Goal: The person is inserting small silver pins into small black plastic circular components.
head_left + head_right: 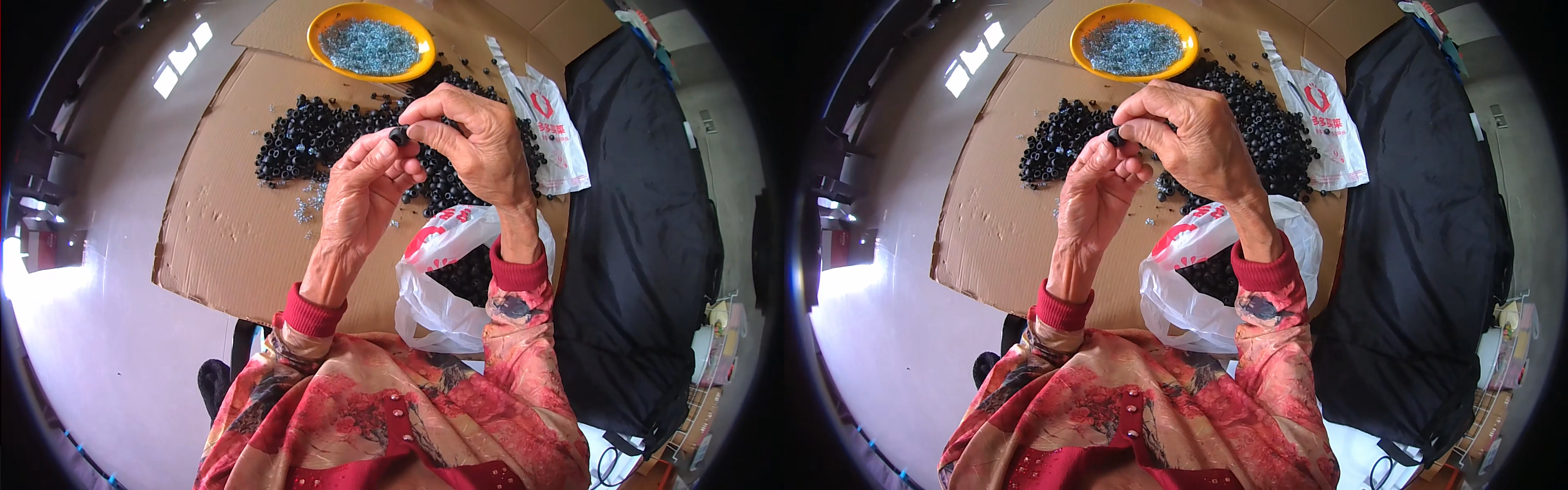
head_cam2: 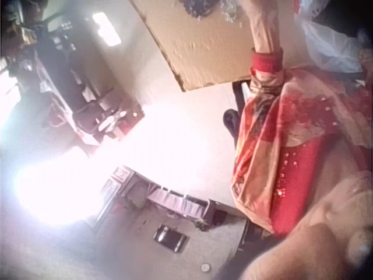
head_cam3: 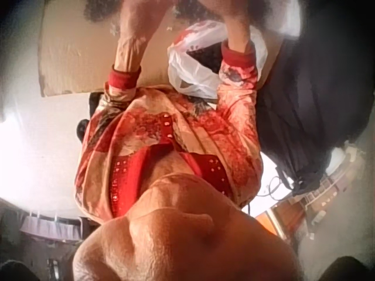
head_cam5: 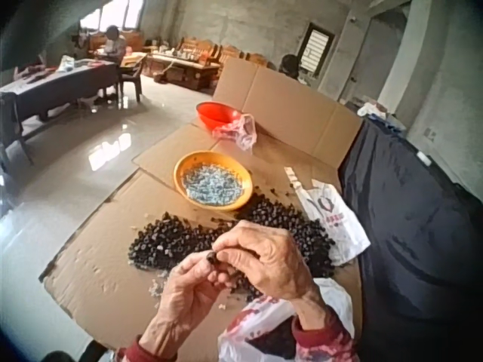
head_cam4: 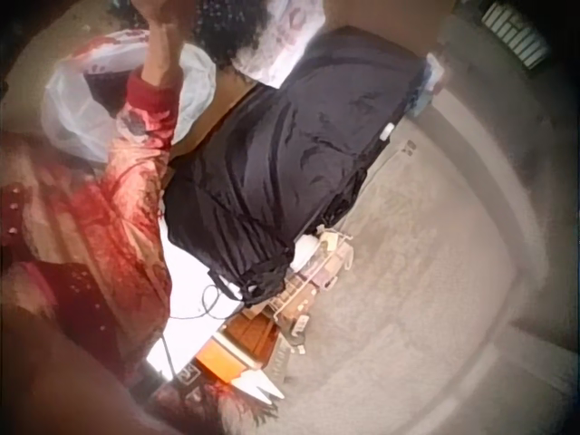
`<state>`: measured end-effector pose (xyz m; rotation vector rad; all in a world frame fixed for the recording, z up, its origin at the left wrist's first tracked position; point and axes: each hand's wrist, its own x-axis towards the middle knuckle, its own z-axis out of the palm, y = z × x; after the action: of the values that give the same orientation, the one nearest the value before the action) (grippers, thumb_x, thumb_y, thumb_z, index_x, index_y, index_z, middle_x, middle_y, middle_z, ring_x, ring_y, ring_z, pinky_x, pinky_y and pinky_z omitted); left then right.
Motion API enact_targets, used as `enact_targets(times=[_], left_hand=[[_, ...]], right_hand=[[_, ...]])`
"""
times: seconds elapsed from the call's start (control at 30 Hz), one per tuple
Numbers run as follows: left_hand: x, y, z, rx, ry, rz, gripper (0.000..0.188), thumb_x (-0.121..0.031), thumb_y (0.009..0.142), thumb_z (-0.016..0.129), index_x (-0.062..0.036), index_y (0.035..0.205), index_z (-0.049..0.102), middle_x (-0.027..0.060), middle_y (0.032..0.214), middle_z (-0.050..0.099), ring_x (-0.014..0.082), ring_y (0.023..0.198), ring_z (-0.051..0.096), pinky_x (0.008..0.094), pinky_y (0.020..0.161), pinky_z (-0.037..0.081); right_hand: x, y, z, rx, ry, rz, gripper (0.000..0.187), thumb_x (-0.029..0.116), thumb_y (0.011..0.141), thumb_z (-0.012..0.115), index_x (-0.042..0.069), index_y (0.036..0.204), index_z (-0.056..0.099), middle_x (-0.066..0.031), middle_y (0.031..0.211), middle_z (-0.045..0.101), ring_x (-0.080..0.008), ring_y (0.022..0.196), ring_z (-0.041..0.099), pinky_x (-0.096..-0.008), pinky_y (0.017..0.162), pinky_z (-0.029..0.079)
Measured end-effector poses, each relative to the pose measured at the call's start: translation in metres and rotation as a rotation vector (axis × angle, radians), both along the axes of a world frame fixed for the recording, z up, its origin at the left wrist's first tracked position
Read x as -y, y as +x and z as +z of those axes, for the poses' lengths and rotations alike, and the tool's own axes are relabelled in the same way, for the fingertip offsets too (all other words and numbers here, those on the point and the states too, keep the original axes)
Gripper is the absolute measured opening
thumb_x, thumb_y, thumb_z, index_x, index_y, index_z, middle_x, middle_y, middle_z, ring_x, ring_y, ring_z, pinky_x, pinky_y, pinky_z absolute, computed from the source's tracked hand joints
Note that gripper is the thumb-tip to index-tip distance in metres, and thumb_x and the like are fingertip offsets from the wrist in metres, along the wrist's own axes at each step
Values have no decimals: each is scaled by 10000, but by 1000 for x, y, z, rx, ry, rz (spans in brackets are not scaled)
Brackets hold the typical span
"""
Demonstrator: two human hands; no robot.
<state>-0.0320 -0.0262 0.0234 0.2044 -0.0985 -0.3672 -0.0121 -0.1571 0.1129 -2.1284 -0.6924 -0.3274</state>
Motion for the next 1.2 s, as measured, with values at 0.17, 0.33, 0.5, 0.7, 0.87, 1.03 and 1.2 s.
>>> enact_targets(times=[0.17, 0.33, 0.5, 0.7, 0.87, 1.03, 1.2], left_hand=[[-2, 2, 1, 20, -10, -8, 180, -89, 858, 563, 3, 1013, 569, 114, 917, 630, 172, 760, 612, 340, 730, 515], [1, 4, 3, 22, -28, -31, 175, -87, 854, 566, -8, 1010, 573, 109, 913, 630, 171, 757, 610, 344, 730, 512], [1, 1, 4, 10, 2, -2, 165, -79, 847, 575, -13, 998, 576, 108, 902, 631, 185, 764, 613, 344, 737, 507], [1, -2, 7, 15, 3, 11, 155, -38, 829, 588, -8, 979, 572, 120, 894, 625, 193, 775, 613, 340, 742, 513], [-2, -2, 11, 18, 41, 59, 162, -48, 822, 602, -1, 974, 570, 121, 897, 620, 188, 776, 612, 332, 739, 518], [-5, -1, 13, 44, 7, 36, 164, -46, 821, 603, 5, 972, 566, 114, 897, 621, 186, 797, 613, 337, 738, 520], [-5, -2, 14, 31, 28, 79, 165, -47, 820, 605, 5, 972, 566, 114, 904, 622, 186, 800, 615, 333, 740, 521]], right_hand=[[-1, 2, 0, -78, 60, 32, 54, 40, 775, 629, 1, 813, 629, -54, 686, 619, -105, 601, 612, -232, 540, 485], [1, 2, 1, -136, 140, 46, 57, 44, 787, 623, -4, 818, 631, -48, 689, 621, -95, 612, 607, -227, 541, 483], [0, 1, 1, -171, 144, 19, 61, 48, 795, 616, -10, 813, 622, -48, 693, 610, -90, 608, 596, -228, 549, 471], [-2, -4, 4, -272, 200, -20, 68, 49, 782, 634, -14, 802, 618, -48, 711, 611, -89, 623, 591, -227, 562, 468], [-5, -2, 4, -186, 137, -27, 67, 47, 778, 633, -8, 814, 620, -58, 747, 625, -99, 660, 592, -241, 597, 471], [-4, -2, 11, -77, 56, 5, 73, 37, 776, 623, -3, 836, 617, -75, 746, 617, -141, 684, 600, -263, 624, 469], [-7, -1, 13, -75, 25, 18, 75, 38, 763, 631, 0, 824, 612, -71, 743, 610, -125, 652, 578, -259, 609, 465]])
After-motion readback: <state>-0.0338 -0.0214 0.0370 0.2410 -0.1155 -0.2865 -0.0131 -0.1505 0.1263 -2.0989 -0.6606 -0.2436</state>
